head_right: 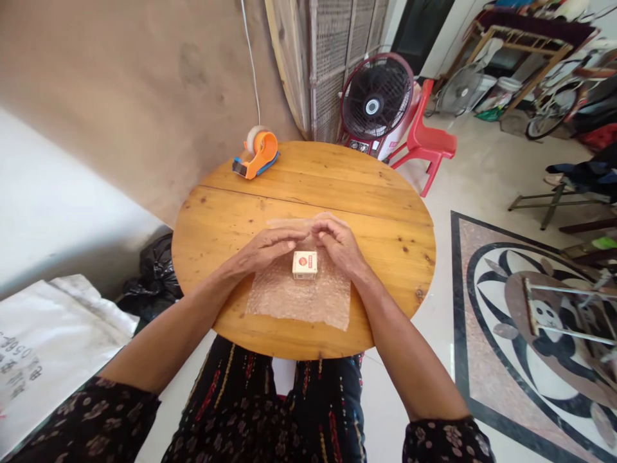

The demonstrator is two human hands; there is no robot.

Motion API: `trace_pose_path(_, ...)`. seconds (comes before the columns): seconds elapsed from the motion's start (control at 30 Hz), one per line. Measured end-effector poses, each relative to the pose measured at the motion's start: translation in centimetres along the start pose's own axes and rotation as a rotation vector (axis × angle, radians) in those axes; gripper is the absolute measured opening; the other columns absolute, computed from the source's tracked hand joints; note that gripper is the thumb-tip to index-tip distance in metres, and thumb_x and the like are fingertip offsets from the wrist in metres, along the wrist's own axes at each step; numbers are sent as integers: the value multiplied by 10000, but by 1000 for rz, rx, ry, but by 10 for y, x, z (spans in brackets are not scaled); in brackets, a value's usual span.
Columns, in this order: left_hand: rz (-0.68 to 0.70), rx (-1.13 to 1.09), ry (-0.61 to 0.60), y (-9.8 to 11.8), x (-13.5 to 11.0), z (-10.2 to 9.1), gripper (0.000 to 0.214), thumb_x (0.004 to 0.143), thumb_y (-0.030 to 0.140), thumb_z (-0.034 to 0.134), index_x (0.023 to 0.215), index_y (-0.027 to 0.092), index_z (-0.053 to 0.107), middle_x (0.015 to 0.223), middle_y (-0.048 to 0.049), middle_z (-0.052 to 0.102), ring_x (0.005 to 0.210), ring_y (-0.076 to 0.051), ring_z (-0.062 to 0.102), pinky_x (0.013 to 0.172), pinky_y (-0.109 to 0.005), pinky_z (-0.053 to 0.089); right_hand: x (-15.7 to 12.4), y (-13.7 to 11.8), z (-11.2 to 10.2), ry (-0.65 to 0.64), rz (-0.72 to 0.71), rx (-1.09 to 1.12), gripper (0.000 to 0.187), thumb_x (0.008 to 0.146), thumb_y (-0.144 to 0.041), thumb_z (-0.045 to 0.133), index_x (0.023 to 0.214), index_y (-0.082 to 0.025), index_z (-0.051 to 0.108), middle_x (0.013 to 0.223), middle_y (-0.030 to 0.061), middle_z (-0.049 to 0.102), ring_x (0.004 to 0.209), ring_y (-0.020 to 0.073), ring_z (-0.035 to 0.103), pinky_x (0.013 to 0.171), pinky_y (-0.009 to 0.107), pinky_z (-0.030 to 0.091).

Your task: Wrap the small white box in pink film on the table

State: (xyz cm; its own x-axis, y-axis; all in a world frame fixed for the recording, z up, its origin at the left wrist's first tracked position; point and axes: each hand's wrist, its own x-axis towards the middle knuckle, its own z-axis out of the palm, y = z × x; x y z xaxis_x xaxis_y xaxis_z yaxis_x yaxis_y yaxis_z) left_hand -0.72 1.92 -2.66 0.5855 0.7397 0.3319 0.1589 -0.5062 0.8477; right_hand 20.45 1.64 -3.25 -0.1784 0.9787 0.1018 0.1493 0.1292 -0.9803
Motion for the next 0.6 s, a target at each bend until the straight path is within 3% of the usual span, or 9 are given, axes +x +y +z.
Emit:
trace_pose_path(0.1,-25,-41,-76,1,2,-2,373,940,341,421,1243,219,602,1338,-57,579,1241,-228,534,1069,-423,412,2,0,1,-43,96,32,262,769,-310,589,1006,-221,655,1006,34,672,893,201,665,911,437,529)
trace_pose_path(0.2,-102,53,-68,-2,3,-4,409,937,332,393,1287,207,565,1375,-70,545,1267,-238,508,1092,-447,383,8,2,-3,70,221,138,403,740,-276,605,1142,-244,592,1199,59,624,993,222,663,908,434,544)
trace_pose_path(0.27,-141,100,-57,-6,3,-5,461,886,274,423,1330,192,520,1407,-82,511,1291,-248,482,1101,-455,370,11,4,-7,146,242,189,443,718,-274,632,1157,-257,572,1355,62,522,1091,238,632,884,411,565)
trace_pose_path(0.33,-136,128,-78,-8,2,-7,597,796,196,452,1393,193,440,1446,-89,462,1314,-258,453,1100,-464,364,12,4,-13,134,226,188,449,721,-305,656,1161,-261,576,1399,58,489,1166,252,594,918,418,551)
trace_pose_path(0.4,-113,176,-123,-10,2,-8,740,726,150,452,1454,204,331,1454,-96,449,1323,-268,437,1097,-486,353,8,0,-20,-6,171,124,478,739,-348,675,1199,-261,579,1367,57,536,1238,264,540,1009,461,485)
trace_pose_path(0.47,-90,254,-160,-12,1,-9,791,716,150,444,1483,197,252,1430,-104,476,1345,-278,401,1115,-518,301,1,-8,-26,-227,87,14,561,747,-378,698,1277,-266,552,1384,52,536,1312,272,464,1093,496,387)
trace_pose_path(0.53,-71,336,-181,-13,1,-10,788,728,173,451,1486,182,233,1432,-107,474,1385,-279,331,1145,-532,221,-7,-16,-32,-401,19,-119,688,731,-397,731,1363,-286,481,1466,44,450,1362,277,397,1135,508,317)
trace_pose_path(0.6,-63,379,-207,-13,0,-12,796,727,201,476,1484,175,228,1470,-108,422,1408,-277,281,1166,-527,157,-12,-21,-34,-494,-20,-279,822,684,-416,776,1413,-306,415,1512,42,381,1386,288,355,1149,521,277)
